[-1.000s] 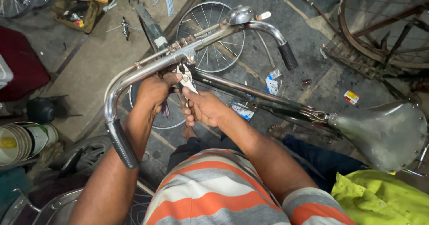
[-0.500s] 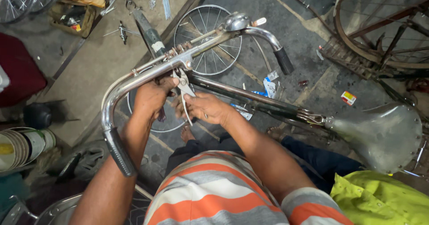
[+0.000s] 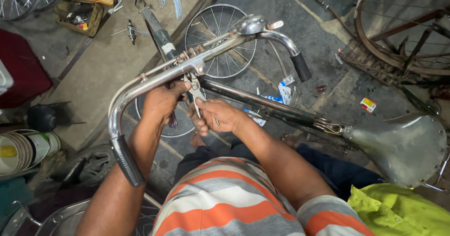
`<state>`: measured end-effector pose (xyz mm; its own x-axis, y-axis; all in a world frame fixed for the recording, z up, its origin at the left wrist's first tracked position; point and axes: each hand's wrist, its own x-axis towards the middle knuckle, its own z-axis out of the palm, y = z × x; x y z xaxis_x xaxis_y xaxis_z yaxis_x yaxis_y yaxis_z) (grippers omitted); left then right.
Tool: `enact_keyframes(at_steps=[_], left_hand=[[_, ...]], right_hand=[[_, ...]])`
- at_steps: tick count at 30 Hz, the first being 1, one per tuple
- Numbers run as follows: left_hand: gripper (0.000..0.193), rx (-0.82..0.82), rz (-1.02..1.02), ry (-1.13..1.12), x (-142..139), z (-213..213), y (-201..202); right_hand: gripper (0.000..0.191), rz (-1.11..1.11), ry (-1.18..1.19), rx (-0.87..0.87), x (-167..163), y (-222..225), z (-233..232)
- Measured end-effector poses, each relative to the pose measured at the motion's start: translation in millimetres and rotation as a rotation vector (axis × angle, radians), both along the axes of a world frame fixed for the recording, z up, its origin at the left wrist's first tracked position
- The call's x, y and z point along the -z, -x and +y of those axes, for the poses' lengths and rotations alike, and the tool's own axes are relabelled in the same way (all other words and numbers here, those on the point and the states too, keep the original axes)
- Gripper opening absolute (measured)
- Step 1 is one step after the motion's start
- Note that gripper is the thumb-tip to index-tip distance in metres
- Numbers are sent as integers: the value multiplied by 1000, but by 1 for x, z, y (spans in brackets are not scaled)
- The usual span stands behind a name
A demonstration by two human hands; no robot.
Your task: The person repairs a bicycle lying on the floor of a workshop. They work on the front wheel and brake area by hand, pick up small parts and a wrench from the floor, then tighten and adjust fittings on the handlebar stem, finally steadying the bike and moving it.
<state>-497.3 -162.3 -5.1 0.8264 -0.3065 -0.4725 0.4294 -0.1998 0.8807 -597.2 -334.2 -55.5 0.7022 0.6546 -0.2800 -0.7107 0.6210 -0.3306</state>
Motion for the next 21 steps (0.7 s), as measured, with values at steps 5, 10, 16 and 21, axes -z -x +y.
enact_keyframes(at_steps=[5, 10, 16, 21], left_hand=[[21, -36, -12, 21, -2, -4, 0], [18, -65, 13, 31, -5, -8, 7], [40, -215, -125, 13, 20, 22, 68], [49, -292, 202, 274, 49, 15, 125]], right_hand=[[50, 83, 31, -21, 5, 0, 5], [47, 42, 262, -12, 6, -5, 0], [33, -486, 916, 54, 6, 39, -15], [32, -585, 1120, 291, 21, 96, 27]])
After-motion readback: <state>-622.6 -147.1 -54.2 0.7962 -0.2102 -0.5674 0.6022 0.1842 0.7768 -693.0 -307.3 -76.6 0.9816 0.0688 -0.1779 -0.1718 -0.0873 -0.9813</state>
